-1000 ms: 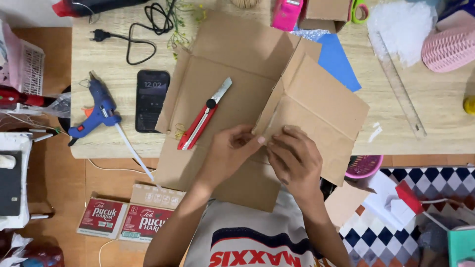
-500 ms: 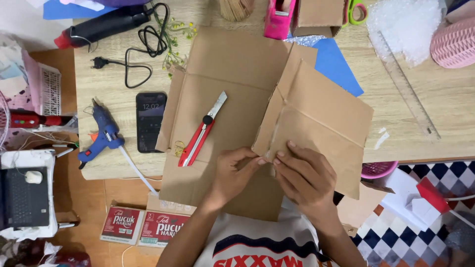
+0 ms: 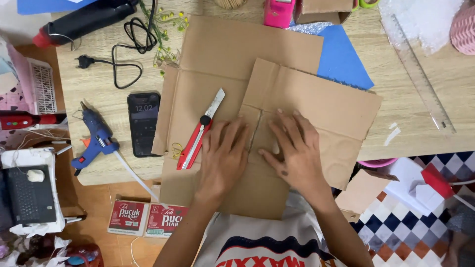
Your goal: The person assembles a cardboard structure by applying clear tape to the edges of a flat cardboard piece. They then use a hot glue gun to apply adhesive along the fold lines and press the flaps together to secure the shape.
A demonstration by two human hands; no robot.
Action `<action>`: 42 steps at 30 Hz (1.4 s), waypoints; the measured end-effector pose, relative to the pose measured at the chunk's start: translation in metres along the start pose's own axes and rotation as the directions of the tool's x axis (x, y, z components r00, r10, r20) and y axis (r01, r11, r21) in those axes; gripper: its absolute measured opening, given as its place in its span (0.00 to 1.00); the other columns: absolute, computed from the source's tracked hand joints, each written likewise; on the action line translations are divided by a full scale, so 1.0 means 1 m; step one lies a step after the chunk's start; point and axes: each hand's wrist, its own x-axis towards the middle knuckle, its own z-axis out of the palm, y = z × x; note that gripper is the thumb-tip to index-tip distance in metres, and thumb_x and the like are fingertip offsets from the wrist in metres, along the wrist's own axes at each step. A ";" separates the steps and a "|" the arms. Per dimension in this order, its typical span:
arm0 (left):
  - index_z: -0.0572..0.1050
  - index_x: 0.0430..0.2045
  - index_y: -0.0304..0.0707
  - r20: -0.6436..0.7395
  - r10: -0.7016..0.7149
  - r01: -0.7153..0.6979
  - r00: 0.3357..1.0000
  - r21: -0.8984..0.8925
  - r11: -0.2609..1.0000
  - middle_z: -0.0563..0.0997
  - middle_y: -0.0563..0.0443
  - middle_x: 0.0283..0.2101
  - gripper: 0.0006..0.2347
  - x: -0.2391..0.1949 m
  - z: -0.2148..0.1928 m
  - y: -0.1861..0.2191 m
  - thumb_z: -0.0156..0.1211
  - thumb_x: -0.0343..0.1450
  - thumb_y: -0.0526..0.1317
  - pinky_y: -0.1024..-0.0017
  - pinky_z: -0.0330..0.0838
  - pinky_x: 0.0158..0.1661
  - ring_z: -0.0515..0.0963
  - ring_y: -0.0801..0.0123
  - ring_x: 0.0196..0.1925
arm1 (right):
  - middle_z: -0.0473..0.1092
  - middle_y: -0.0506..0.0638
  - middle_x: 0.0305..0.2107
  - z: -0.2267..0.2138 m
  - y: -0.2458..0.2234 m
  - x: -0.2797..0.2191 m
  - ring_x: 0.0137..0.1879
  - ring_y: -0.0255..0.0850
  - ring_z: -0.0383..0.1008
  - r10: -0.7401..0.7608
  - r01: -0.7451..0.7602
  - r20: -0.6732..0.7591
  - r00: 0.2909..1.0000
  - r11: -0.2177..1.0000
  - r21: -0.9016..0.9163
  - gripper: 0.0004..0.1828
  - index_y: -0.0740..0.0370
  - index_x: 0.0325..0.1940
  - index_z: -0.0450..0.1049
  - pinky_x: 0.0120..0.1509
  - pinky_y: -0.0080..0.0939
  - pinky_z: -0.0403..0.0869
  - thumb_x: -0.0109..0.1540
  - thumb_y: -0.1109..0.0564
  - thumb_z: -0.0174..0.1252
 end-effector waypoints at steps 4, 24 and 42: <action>0.78 0.55 0.48 0.098 -0.005 0.007 0.995 -0.016 1.000 0.75 0.54 0.59 0.16 0.002 0.007 -0.007 0.56 0.71 0.36 0.56 0.57 0.62 0.66 0.58 0.65 | 0.67 0.48 0.66 0.004 0.005 0.004 0.73 0.48 0.57 0.042 -0.030 0.102 0.994 0.992 -0.123 0.36 0.53 0.69 0.71 0.75 0.50 0.54 0.60 0.37 0.64; 0.77 0.55 0.51 0.010 0.111 -0.111 0.994 0.188 0.976 0.68 0.50 0.38 0.18 0.030 0.021 0.002 0.45 0.72 0.45 0.56 0.68 0.47 0.70 0.56 0.41 | 0.66 0.45 0.53 0.014 0.034 0.033 0.57 0.45 0.58 -0.142 0.152 0.059 0.988 0.959 -0.239 0.44 0.46 0.67 0.74 0.58 0.46 0.59 0.52 0.26 0.56; 0.83 0.34 0.41 -0.032 -0.263 0.195 0.964 -0.588 0.785 0.85 0.46 0.33 0.14 0.251 0.015 -0.021 0.49 0.70 0.45 0.61 0.73 0.39 0.84 0.57 0.36 | 0.69 0.44 0.31 0.027 0.077 0.183 0.30 0.31 0.67 0.345 -0.169 -0.209 0.915 0.799 0.577 0.23 0.59 0.66 0.67 0.34 0.32 0.65 0.69 0.50 0.55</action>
